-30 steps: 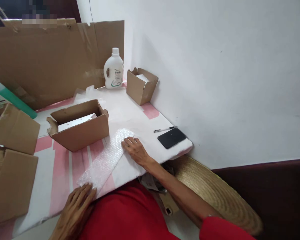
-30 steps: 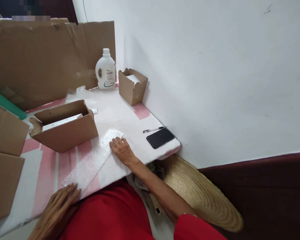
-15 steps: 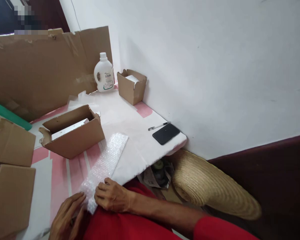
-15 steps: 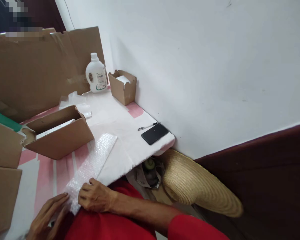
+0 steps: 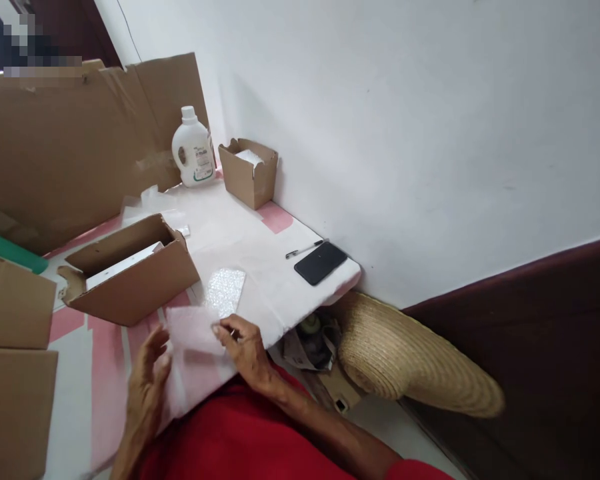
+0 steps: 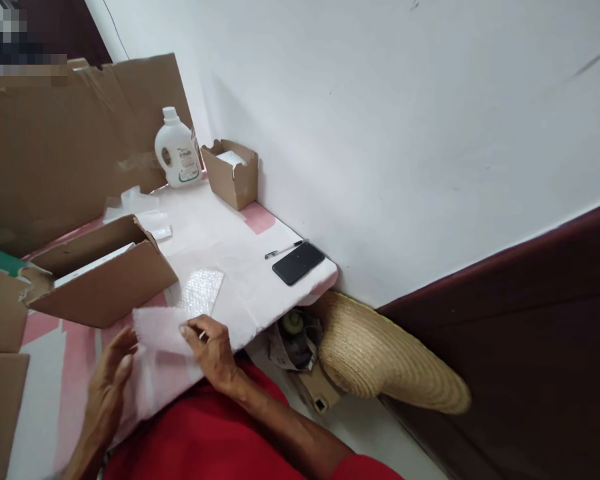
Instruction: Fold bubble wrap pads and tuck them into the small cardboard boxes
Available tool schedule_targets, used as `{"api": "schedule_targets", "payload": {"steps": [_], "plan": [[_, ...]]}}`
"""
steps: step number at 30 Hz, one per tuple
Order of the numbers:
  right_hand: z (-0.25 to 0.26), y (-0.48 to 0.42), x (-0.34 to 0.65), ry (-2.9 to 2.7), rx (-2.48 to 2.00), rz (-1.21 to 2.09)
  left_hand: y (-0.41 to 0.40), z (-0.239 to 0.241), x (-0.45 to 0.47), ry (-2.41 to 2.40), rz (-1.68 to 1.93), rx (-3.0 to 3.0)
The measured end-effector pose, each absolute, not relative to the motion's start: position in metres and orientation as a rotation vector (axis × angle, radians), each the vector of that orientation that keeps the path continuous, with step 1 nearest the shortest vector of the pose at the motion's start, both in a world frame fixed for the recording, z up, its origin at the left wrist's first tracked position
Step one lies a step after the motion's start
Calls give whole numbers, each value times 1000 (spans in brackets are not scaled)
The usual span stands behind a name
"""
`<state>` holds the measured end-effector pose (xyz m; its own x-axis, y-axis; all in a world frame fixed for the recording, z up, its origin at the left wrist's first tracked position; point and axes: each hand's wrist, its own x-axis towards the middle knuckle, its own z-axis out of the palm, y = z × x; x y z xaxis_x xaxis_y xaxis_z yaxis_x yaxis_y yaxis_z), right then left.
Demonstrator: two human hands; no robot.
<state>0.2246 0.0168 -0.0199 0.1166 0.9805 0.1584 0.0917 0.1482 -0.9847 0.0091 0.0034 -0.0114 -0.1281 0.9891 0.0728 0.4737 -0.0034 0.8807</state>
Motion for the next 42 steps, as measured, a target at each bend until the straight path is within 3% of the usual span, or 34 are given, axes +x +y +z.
{"api": "schedule_targets", "payload": {"steps": [12, 17, 22, 26, 29, 33, 42], "plan": [[-33, 85, 269, -1370, -1520, 702, 56, -36, 65, 1710, 949, 1701], [-44, 97, 273, -1496, -1654, 578, 51, -39, 82, 1715, 1019, 2272], [-39, 91, 272, -1583, -1778, 407, 47, -47, 102, 1451, 695, 2746], [-28, 79, 265, -1930, -1473, 138, 38, -60, 101, 1384, 656, 2870], [-34, 81, 262, -2277, -1139, 146, 30, -68, 93, 1327, 663, 2925], [-56, 101, 275, -2451, -1270, 176, 23, -75, 88, 1454, 504, 2886], [-51, 116, 306, -2125, -1491, 187, 37, -51, 71, 1378, 566, 2711]]}}
